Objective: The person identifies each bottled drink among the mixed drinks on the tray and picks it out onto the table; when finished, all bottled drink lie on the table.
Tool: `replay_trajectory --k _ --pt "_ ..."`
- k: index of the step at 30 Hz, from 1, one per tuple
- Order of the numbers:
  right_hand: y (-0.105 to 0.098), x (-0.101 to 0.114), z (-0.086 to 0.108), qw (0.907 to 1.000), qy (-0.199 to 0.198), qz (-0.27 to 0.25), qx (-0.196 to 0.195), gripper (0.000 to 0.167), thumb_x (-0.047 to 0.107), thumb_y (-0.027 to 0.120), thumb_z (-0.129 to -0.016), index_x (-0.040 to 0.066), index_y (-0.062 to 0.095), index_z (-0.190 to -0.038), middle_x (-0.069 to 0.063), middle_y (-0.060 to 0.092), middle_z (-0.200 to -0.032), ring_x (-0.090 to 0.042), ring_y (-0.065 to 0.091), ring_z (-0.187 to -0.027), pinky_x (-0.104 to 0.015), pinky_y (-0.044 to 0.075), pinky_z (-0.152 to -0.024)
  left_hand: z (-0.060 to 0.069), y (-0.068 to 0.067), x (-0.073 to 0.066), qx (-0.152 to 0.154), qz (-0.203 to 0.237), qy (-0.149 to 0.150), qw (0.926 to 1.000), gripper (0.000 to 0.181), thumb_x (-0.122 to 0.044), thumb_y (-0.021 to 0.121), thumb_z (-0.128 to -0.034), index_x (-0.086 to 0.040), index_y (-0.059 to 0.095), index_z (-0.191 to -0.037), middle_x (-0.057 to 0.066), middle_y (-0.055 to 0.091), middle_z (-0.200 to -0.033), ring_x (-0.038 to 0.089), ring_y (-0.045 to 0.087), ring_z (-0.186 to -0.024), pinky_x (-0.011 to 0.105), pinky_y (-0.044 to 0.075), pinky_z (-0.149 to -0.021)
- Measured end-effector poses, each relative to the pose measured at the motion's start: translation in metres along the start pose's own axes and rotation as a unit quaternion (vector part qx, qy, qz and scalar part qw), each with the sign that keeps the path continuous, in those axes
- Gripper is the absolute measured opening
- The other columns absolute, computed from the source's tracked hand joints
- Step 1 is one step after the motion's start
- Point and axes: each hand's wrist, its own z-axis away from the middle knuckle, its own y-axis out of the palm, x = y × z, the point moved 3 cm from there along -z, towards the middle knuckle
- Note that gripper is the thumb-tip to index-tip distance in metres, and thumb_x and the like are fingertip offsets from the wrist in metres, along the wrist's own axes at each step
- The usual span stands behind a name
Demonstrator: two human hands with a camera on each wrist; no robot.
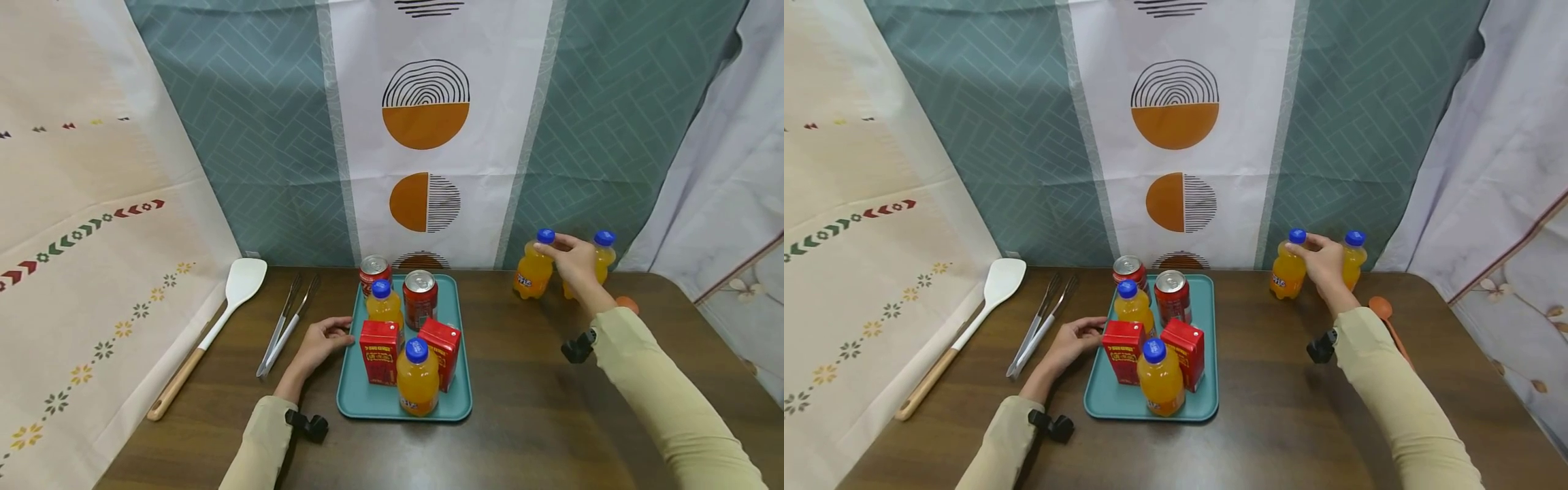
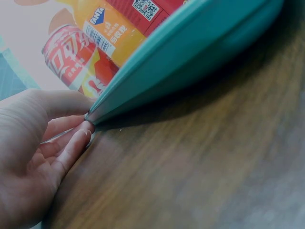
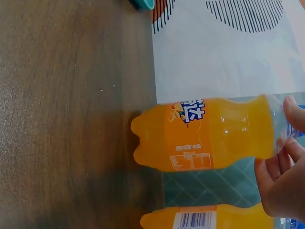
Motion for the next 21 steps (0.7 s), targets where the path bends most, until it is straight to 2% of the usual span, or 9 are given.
replay_trajectory --k 1,8,17,21 --pt "0.0 0.0 0.0 1.0 0.001 0.0 0.002 0.071 0.046 0.062 -0.091 0.004 0.044 -0.146 -0.019 0.049 -0.146 -0.033 0.045 -0.133 -0.045 0.038 -0.113 0.0 0.0 0.0 -0.001 0.002 0.003 1.0 0.043 -0.005 0.073 -0.083 0.004 0.063 -0.124 0.023 0.067 -0.111 0.003 0.06 -0.076 0.016 0.051 -0.07" --pt "0.002 -0.002 0.0 0.9999 0.004 -0.005 0.008 0.07 0.044 0.061 -0.093 0.005 0.042 -0.147 -0.019 0.046 -0.149 -0.035 0.043 -0.135 -0.046 0.036 -0.114 0.014 -0.002 -0.029 0.013 0.008 -0.016 0.9998 0.043 0.0 0.071 -0.0839 0.008 0.061 -0.125 0.028 0.064 -0.114 0.007 0.06 -0.078 0.016 0.051 -0.071" --pt "0.002 -0.003 0.0 0.9998 -0.012 -0.003 0.014 0.072 0.049 0.06 -0.091 0.004 0.043 -0.146 -0.018 0.047 -0.143 -0.03 0.045 -0.128 -0.045 0.038 -0.113 0.015 -0.001 -0.034 0.011 -0.001 -0.015 0.9998 0.042 -0.001 0.07 -0.0843 0.008 0.061 -0.125 0.029 0.064 -0.112 0.007 0.059 -0.077 0.015 0.051 -0.07" --pt "0.001 -0.003 -0.001 0.9993 -0.013 -0.004 0.034 0.074 0.049 0.059 -0.093 0.002 0.039 -0.147 -0.021 0.042 -0.148 -0.035 0.041 -0.133 -0.049 0.034 -0.115 0.011 -0.001 -0.026 0.012 -0.001 -0.014 0.9998 0.043 -0.001 0.071 -0.0843 0.009 0.06 -0.125 0.029 0.064 -0.113 0.009 0.059 -0.078 0.016 0.051 -0.07"
